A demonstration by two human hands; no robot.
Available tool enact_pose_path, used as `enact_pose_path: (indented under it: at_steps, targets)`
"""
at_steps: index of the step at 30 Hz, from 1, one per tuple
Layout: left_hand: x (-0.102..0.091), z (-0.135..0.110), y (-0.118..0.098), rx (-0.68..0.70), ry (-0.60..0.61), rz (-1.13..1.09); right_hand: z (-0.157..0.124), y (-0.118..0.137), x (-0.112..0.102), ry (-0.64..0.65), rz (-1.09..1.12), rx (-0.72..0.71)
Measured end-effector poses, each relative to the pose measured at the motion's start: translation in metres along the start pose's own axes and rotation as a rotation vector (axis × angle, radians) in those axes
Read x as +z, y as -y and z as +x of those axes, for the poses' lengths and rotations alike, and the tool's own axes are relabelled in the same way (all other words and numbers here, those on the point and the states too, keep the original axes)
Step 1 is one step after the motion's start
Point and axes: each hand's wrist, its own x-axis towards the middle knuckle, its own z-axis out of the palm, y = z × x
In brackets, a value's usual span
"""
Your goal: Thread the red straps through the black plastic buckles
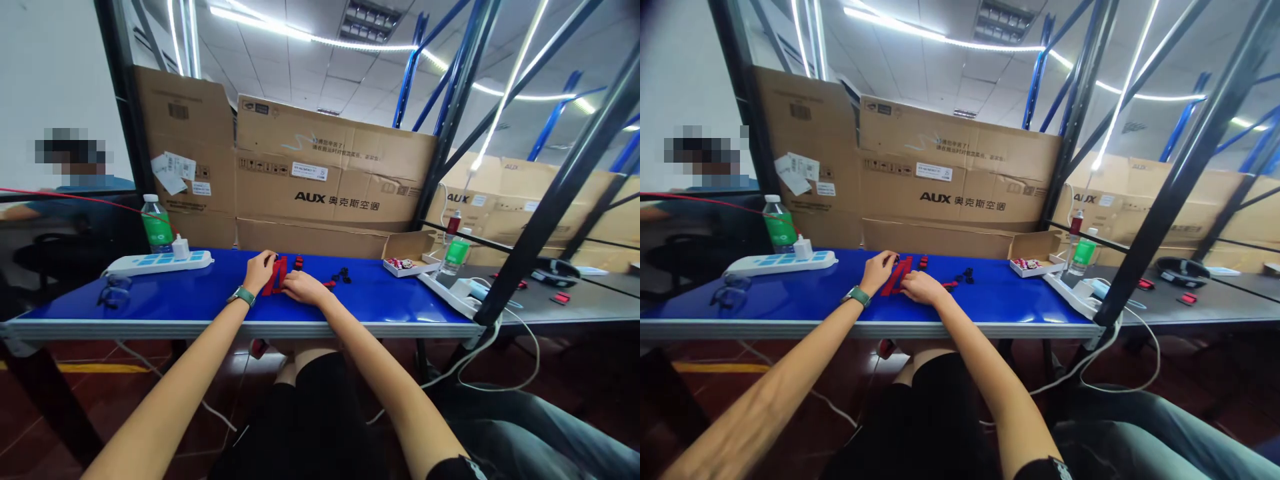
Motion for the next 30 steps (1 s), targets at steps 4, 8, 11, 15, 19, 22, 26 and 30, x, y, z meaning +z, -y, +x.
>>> enact_pose_path:
  at_steps: [4,8,11,15,19,22,26,30]
  targets:
    - [0.004,0.001,0.010,-0.011,0.019,-0.001,0.008,0.004,0.002,-0.087,-0.076,0.309]
    - [0.005,0.000,0.006,0.024,0.052,0.021,0.004,-0.007,0.003,-0.264,0.047,0.565]
    - [0.005,-0.002,-0.001,0.033,0.097,-0.007,-0.003,-0.012,0.002,-0.296,0.081,0.561]
    - [0.007,-0.004,-0.008,0.009,0.112,-0.106,-0.004,-0.009,0.001,-0.261,0.041,0.608]
    - [0.008,-0.005,-0.010,0.027,0.136,-0.158,0.000,-0.006,0.004,-0.254,0.037,0.633]
    - [0.008,-0.006,-0.011,0.080,0.182,-0.170,0.002,-0.008,0.008,-0.267,0.073,0.628]
    - [0.006,-0.006,-0.015,0.135,0.181,-0.125,0.001,-0.012,0.013,-0.365,0.266,0.578]
    - [0.002,-0.005,-0.020,0.207,0.197,-0.082,0.000,-0.017,0.014,-0.432,0.678,0.557]
